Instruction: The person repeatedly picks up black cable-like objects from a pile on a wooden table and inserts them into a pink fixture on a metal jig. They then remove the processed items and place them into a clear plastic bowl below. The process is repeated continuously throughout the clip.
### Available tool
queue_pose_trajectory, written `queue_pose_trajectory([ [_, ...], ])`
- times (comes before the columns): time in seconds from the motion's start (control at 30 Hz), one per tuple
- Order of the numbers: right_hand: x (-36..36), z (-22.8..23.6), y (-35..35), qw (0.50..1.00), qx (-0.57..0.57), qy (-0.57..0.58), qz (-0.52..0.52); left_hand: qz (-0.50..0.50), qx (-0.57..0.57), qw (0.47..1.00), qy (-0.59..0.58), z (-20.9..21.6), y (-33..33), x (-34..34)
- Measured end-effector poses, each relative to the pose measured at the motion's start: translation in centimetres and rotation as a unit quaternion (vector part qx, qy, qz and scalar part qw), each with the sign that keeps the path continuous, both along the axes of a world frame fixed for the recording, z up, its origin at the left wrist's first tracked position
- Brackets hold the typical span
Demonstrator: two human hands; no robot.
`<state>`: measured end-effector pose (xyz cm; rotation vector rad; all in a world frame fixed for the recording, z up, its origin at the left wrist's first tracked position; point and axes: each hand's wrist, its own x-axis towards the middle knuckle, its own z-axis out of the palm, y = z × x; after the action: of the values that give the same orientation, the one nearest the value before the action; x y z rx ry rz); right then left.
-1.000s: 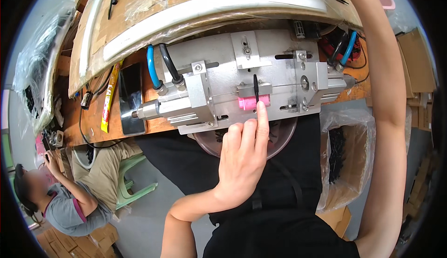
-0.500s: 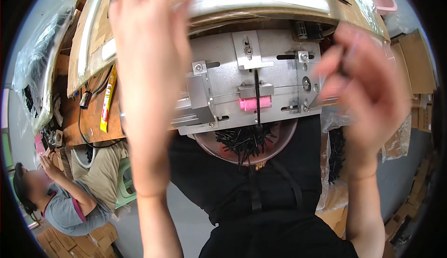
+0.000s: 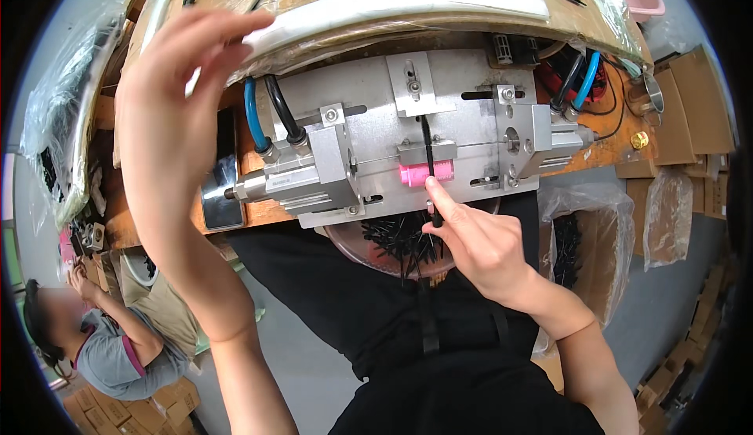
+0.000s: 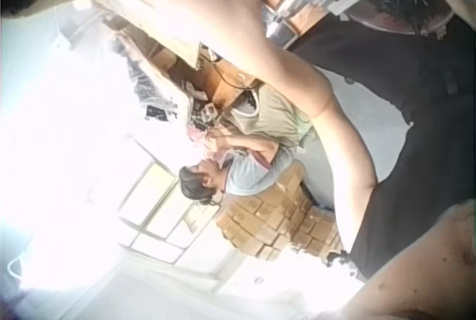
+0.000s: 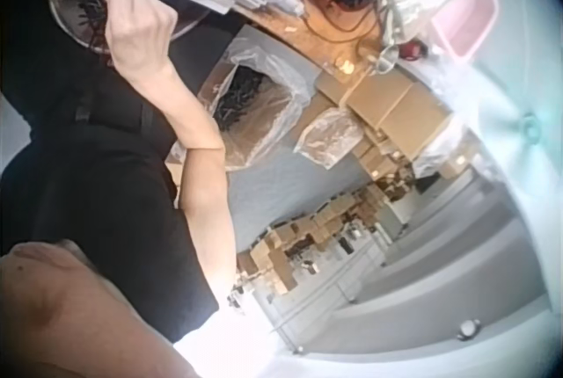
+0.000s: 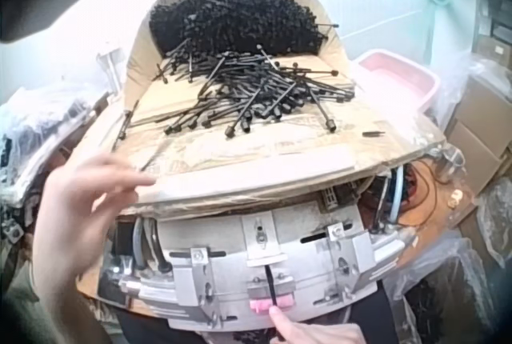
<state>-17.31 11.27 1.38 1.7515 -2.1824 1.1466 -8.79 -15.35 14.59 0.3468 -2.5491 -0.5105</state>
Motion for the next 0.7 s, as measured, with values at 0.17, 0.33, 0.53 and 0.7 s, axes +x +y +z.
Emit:
queue_pose_trajectory([
  [0.17, -5.0, 7.9, -0.9, 0.990, -0.013, 0.109, -0.090, 0.067, -0.028, 0.994, 0.076, -5.7, 10.0, 4.2],
  [0.33, -14.9, 13.1, -6.9, 0.917, 0.052, 0.256, -0.300, 0.024, 0.006, 0.999, -0.021, -9.6, 16.9, 3.3],
  [0.53, -16.8, 17.6, -6.2, 0.970, 0.196, -0.044, -0.134, 0.026, -0.004, 0.997, -0.073, -11.2, 17.3, 1.9],
  [0.7, -16.4, 15.4, -4.6, 0.981, 0.002, 0.047, -0.190, 0.007, -0.041, 0.993, -0.107, -10.4, 16.8, 2.0],
])
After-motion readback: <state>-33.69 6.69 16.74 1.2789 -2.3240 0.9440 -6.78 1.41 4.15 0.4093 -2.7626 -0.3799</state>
